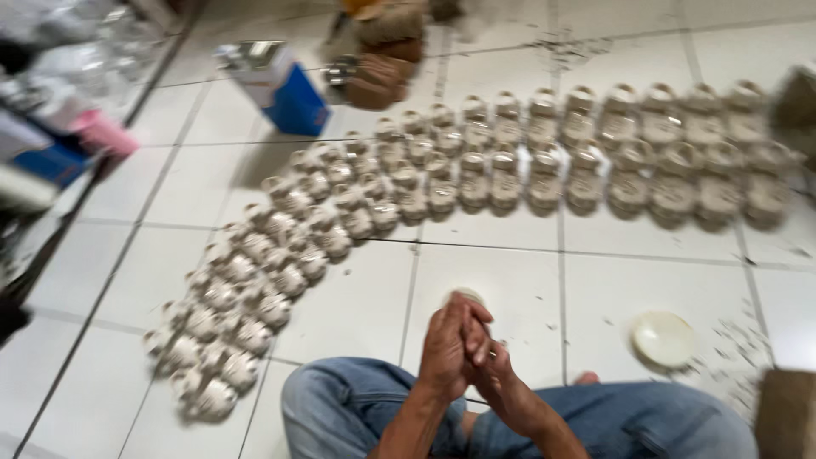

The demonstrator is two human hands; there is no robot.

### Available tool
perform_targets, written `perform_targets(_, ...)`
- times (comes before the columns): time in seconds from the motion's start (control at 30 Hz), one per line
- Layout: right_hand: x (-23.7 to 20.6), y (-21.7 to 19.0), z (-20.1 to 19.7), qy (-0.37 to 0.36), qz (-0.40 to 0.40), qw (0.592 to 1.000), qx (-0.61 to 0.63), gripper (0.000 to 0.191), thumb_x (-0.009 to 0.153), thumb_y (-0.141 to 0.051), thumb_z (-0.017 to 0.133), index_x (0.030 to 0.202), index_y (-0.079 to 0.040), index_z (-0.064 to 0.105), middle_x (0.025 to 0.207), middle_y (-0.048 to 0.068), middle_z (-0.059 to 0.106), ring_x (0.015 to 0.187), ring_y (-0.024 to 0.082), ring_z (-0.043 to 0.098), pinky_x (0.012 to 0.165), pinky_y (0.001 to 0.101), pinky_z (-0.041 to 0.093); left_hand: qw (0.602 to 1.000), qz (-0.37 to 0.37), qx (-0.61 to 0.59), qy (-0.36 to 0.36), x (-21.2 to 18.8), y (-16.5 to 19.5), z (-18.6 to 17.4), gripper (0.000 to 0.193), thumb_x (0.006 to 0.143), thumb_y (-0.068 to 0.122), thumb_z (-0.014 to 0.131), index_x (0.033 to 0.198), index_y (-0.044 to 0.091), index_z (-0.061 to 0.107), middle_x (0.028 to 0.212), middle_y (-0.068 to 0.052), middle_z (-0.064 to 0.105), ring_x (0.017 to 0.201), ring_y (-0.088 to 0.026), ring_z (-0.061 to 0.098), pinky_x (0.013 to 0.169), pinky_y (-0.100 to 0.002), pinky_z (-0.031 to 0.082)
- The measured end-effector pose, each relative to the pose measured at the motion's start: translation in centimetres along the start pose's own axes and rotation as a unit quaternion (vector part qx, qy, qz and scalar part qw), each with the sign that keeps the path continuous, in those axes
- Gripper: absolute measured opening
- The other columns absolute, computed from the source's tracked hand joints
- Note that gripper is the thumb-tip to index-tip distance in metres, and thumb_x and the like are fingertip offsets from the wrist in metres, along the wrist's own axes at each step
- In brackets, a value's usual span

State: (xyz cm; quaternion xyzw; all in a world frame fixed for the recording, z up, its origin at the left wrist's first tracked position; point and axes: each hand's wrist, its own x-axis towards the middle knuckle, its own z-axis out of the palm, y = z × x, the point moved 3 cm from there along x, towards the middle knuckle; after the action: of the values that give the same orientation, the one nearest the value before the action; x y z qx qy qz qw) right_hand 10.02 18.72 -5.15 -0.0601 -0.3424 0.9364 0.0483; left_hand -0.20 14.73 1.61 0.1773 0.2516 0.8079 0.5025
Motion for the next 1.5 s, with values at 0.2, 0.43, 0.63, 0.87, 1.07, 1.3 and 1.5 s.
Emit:
perform_targets(0.2, 0.7, -3.6, 3.3, 0.069, -0.141, 0.949, -0.275, 0.089, 0.100, -0.067, 0.018, 0.164, -0.006, 0.017, 0.176, 0.013, 0.007, 0.162, 0.031, 0.005, 0.127, 0.0473, 0.007, 0.843, 0.124, 0.472, 0.226, 2.1, 2.5, -0.5, 0.049, 0.105, 0.034, 0.037, 0.133, 0.000, 0.059, 0.106, -0.009, 0.072, 0.091, -0.024, 0.067, 0.085, -0.040, 0.055)
perform_targets(0.43, -0.3, -9.4, 3.4, 0.338, -0.059, 0.916, -0.206, 0.068, 0.103, -0.041, 0.025, 0.165, -0.016, 0.010, 0.173, 0.009, 0.016, 0.155, 0.032, 0.025, 0.124, 0.0487, 0.023, 0.617, 0.168, 0.769, -0.011, -3.7, -4.6, 7.2, 0.066, 0.106, 0.015, 0.039, 0.165, -0.010, 0.022, 0.163, -0.036, 0.037, 0.153, -0.048, 0.042, 0.127, -0.052, 0.033)
perform_targets(0.63, -0.6, -7.5, 6.9, 0.242, -0.166, 0.906, -0.306, 0.075, 0.102, -0.052, 0.020, 0.163, -0.009, 0.008, 0.176, 0.010, -0.002, 0.160, 0.031, 0.005, 0.127, 0.0457, 0.009, 0.860, -0.123, 0.484, 0.110, 0.0, -0.1, 6.2, 0.085, 0.096, 0.046, 0.041, 0.163, 0.008, 0.007, 0.154, -0.025, 0.038, 0.138, -0.039, 0.049, 0.113, -0.047, 0.047)
perform_targets(0.87, 0.1, -4.3, 2.0, 0.207, -0.089, 0.948, -0.223, 0.098, 0.090, -0.075, 0.018, 0.163, -0.011, 0.001, 0.175, 0.010, -0.006, 0.159, 0.031, -0.001, 0.123, 0.0479, 0.010, 0.944, -0.041, 0.315, 0.087, 0.0, -0.2, 7.8, 0.074, 0.109, 0.052, 0.040, 0.161, 0.005, 0.017, 0.152, -0.012, 0.037, 0.147, -0.027, 0.037, 0.124, -0.042, 0.031)
perform_targets(1.07, -1.0, 0.3, 1.2, 0.142, -0.045, 0.967, -0.206, 0.118, 0.077, -0.090, 0.021, 0.161, -0.011, -0.008, 0.173, 0.013, -0.007, 0.159, 0.029, -0.007, 0.125, 0.0458, 0.004, 0.976, -0.061, 0.192, 0.083, 1.1, 0.5, 3.7, 0.038, 0.118, 0.034, 0.051, 0.107, -0.001, 0.062, 0.067, 0.002, 0.048, 0.062, -0.013, 0.051, 0.080, -0.043, 0.049)
perform_targets(1.3, -1.0, -1.5, 0.8, 0.070, -0.069, 0.986, -0.132, 0.118, 0.081, -0.094, 0.022, 0.154, -0.003, 0.000, 0.171, 0.027, 0.003, 0.162, 0.037, 0.000, 0.128, 0.0513, 0.005, 0.980, -0.107, 0.125, 0.114, 0.0, 1.0, 3.3, 0.032, 0.107, 0.035, 0.049, 0.094, 0.010, 0.063, 0.062, 0.003, 0.051, 0.060, -0.011, 0.058, 0.095, -0.034, 0.054)
perform_targets(1.5, -2.3, 0.3, 0.5, 0.103, 0.031, 0.957, -0.270, 0.110, 0.080, -0.089, 0.020, 0.161, -0.016, 0.004, 0.175, 0.008, -0.003, 0.161, 0.024, -0.009, 0.125, 0.0476, -0.006, 1.000, -0.015, -0.018, -0.011, -0.6, 2.0, 5.3, 0.049, 0.122, 0.038, 0.047, 0.090, 0.004, 0.063, 0.058, 0.004, 0.052, 0.051, -0.010, 0.058, 0.092, -0.036, 0.059)
